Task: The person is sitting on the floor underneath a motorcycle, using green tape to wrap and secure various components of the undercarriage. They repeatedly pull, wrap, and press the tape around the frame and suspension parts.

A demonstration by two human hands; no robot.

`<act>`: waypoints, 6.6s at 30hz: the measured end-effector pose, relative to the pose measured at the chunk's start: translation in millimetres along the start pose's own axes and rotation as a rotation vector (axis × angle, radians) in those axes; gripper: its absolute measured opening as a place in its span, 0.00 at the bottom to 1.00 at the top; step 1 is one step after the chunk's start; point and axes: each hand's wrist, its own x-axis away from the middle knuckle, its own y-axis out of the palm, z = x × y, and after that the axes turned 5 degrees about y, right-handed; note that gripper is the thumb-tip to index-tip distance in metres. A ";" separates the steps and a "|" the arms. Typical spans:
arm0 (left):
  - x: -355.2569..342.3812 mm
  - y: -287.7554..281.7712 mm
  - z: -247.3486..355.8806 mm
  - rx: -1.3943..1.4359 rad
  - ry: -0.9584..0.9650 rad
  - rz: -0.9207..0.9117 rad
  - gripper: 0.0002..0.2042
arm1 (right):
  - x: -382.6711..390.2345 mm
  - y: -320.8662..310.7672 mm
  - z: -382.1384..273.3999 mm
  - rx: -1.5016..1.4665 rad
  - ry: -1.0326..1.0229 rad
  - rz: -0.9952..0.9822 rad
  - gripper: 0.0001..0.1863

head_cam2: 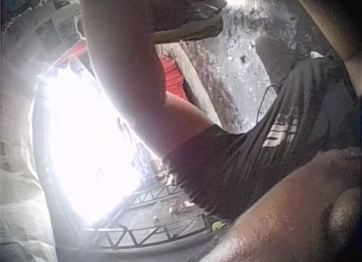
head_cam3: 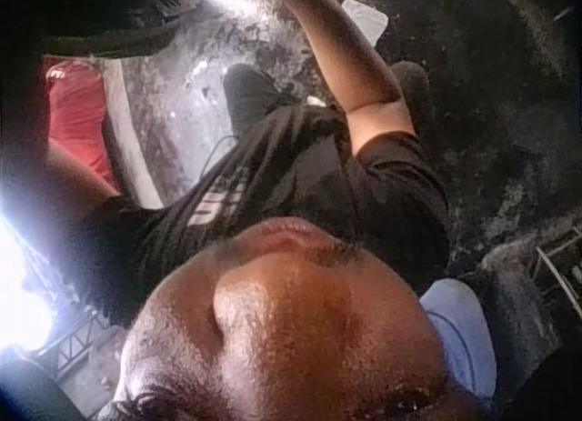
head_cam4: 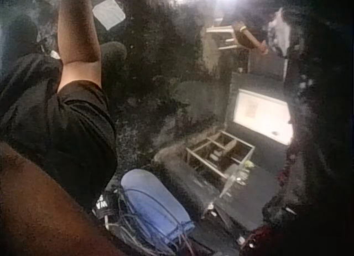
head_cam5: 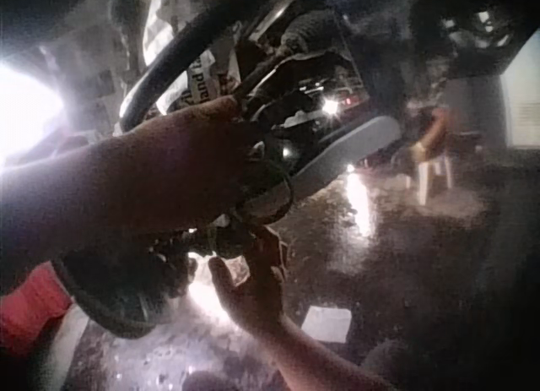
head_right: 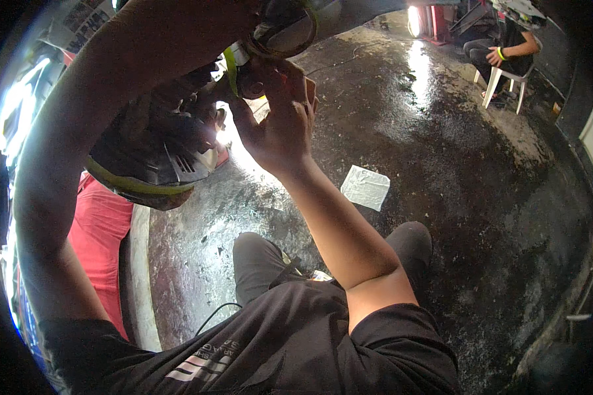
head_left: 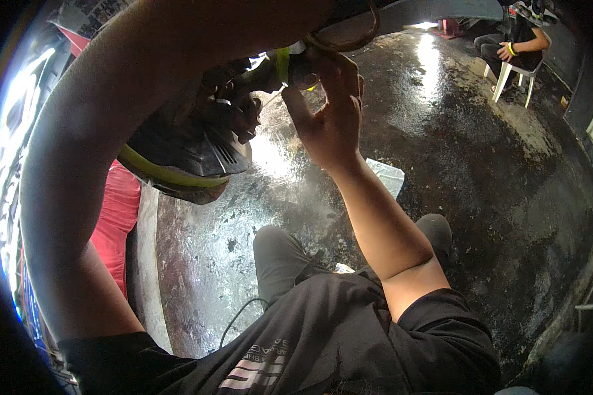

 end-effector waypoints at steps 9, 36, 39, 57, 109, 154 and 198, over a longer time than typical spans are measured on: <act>-1.9 -2.1 -0.6 -0.023 -0.001 -0.005 0.10 | -9.2 -3.4 -7.4 0.045 0.056 -0.040 0.20; -12.2 -10.2 -1.5 -0.151 -0.019 0.104 0.10 | -31.2 -16.8 -21.5 0.200 0.089 -0.086 0.32; -7.2 -10.6 -8.3 -0.127 0.014 0.212 0.12 | -31.0 -14.4 -28.0 0.162 0.080 -0.123 0.34; 2.1 -11.5 111.6 0.653 -1.046 0.355 0.27 | -21.2 -5.1 -2.5 0.231 -0.001 -0.189 0.36; 4.9 14.0 200.5 0.661 -1.055 0.998 0.13 | -35.3 -33.0 36.7 0.073 -0.106 -0.497 0.41; 2.7 128.9 258.3 0.933 -1.422 0.851 0.47 | 164.7 -156.6 113.9 -0.318 0.779 -0.629 0.16; 11.0 136.4 244.1 1.095 -1.509 1.079 0.26 | 168.9 -151.2 130.7 -0.233 1.090 -0.576 0.13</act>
